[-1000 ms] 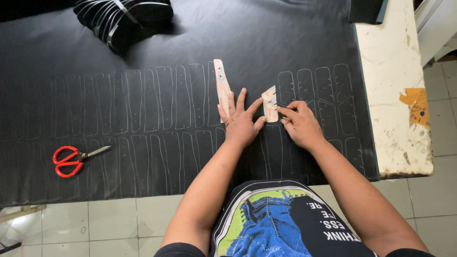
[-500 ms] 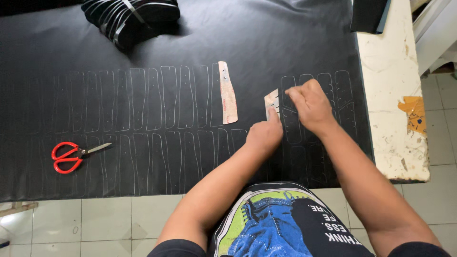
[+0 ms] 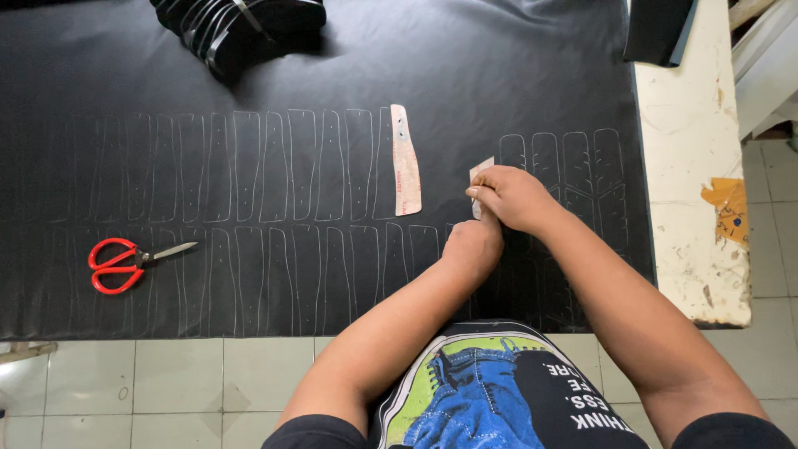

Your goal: The person traces multiple rectangular outlines onto a large black sheet using a small template and a pencil. They repeatedly reposition the template and draw along its edges to create a grid of shapes. The person also briefly handles a polka-dotted sheet and a stack of black items before resuming the tracing.

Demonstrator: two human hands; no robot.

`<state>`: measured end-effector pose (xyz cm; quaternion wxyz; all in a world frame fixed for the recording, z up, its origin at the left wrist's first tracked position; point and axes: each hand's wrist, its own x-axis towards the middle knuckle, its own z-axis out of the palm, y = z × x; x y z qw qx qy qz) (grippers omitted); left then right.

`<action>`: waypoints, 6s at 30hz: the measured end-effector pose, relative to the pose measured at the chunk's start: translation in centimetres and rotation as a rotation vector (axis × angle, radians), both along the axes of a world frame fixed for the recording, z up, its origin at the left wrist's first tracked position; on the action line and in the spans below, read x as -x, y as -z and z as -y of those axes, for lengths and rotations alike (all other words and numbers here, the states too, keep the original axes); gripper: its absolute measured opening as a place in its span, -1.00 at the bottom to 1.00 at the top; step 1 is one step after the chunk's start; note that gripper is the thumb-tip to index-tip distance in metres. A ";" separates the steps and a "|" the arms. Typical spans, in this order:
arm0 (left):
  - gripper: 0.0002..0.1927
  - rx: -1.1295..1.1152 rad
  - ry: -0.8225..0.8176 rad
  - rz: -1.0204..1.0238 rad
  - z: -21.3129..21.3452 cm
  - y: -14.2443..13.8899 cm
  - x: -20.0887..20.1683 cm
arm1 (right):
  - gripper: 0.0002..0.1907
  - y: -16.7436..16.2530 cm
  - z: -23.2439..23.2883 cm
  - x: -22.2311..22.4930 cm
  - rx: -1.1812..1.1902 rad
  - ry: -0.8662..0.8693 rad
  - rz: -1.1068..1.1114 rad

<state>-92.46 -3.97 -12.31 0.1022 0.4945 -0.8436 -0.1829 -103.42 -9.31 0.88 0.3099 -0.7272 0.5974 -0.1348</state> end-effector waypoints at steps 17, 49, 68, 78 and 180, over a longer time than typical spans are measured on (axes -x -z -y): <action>-0.62 0.341 0.150 0.130 0.6 -6.6 -2.6 | -0.82 1.7 2.9 0.4 0.300 0.055 0.029; -0.61 0.192 0.153 0.074 2.2 -8.2 -3.9 | -0.81 1.9 0.9 3.2 0.345 0.152 0.032; -0.53 0.014 0.037 0.029 2.8 -9.3 -5.2 | -0.81 1.8 -2.9 3.5 0.290 0.176 0.075; -0.70 0.003 -0.044 -0.077 4.0 -8.8 -4.9 | -0.81 1.5 -3.9 3.5 0.238 0.152 0.163; -0.61 0.132 -0.252 -0.328 3.1 -6.4 -11.2 | -0.48 5.3 -4.5 -0.9 -0.025 0.159 0.020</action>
